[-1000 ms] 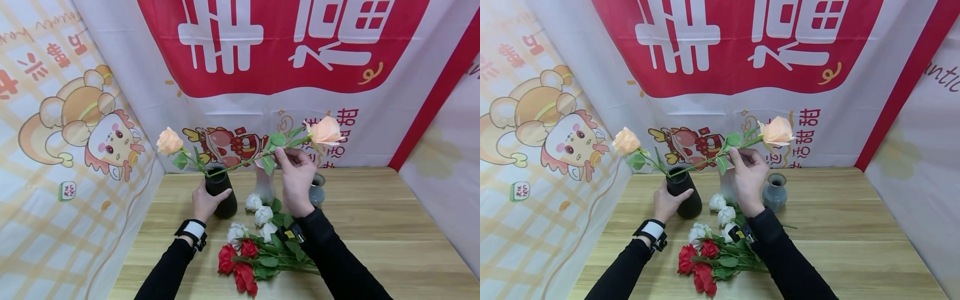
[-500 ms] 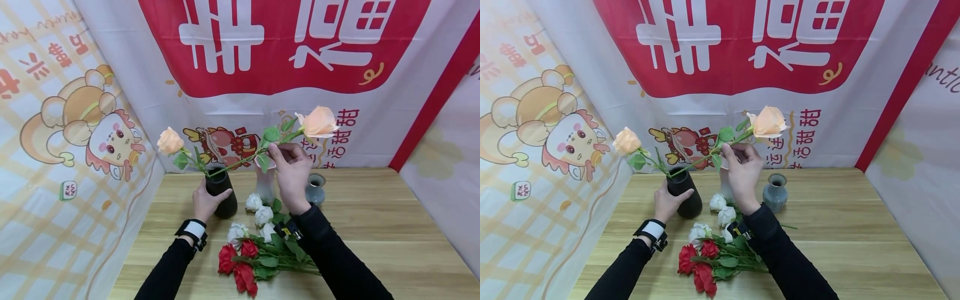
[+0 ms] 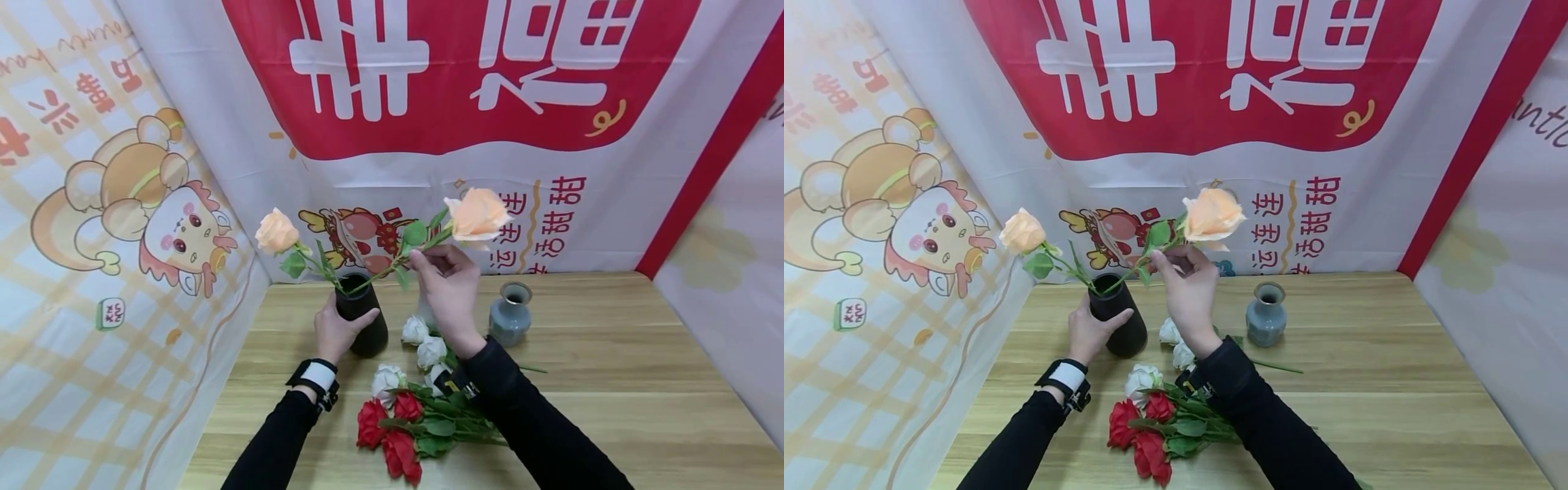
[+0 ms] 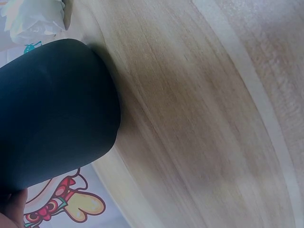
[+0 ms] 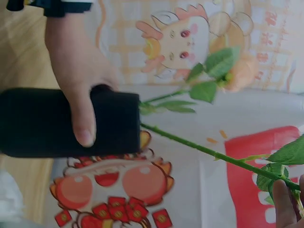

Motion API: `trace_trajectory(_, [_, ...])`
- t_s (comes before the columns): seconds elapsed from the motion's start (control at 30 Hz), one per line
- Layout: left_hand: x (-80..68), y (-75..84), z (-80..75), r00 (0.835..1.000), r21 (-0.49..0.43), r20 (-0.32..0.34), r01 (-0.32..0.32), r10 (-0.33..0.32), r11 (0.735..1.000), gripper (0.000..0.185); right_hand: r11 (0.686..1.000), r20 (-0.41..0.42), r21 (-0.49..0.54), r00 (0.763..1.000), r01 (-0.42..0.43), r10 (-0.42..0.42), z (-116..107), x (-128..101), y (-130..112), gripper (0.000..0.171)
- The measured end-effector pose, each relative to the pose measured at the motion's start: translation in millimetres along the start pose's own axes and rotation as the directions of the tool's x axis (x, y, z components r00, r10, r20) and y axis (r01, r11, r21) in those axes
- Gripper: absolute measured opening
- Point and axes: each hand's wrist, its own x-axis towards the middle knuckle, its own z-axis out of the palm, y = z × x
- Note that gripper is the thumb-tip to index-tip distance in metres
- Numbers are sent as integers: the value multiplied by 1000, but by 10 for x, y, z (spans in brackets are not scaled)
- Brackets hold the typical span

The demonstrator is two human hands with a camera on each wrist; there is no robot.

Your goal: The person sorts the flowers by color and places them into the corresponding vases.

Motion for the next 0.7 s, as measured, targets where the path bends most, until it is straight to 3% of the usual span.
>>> trace_trajectory(0.1, [3,-20,14,999,6,-13,-35,36,999,83,999,59,-36,998,8,-5,83,-58,-10,9])
trace_trajectory(0.33, [16,-54,34,993,-8,-51,-110,109,994,78,993,132,-114,991,18,-3,176,-80,315,24])
trace_trajectory(0.5, [19,-55,35,995,1,-45,-87,87,996,75,981,178,-182,980,-61,94,233,-85,385,22])
trace_trajectory(0.7, [1,-27,11,999,-4,-14,-33,33,999,79,937,250,-336,950,-96,187,332,-54,437,21])
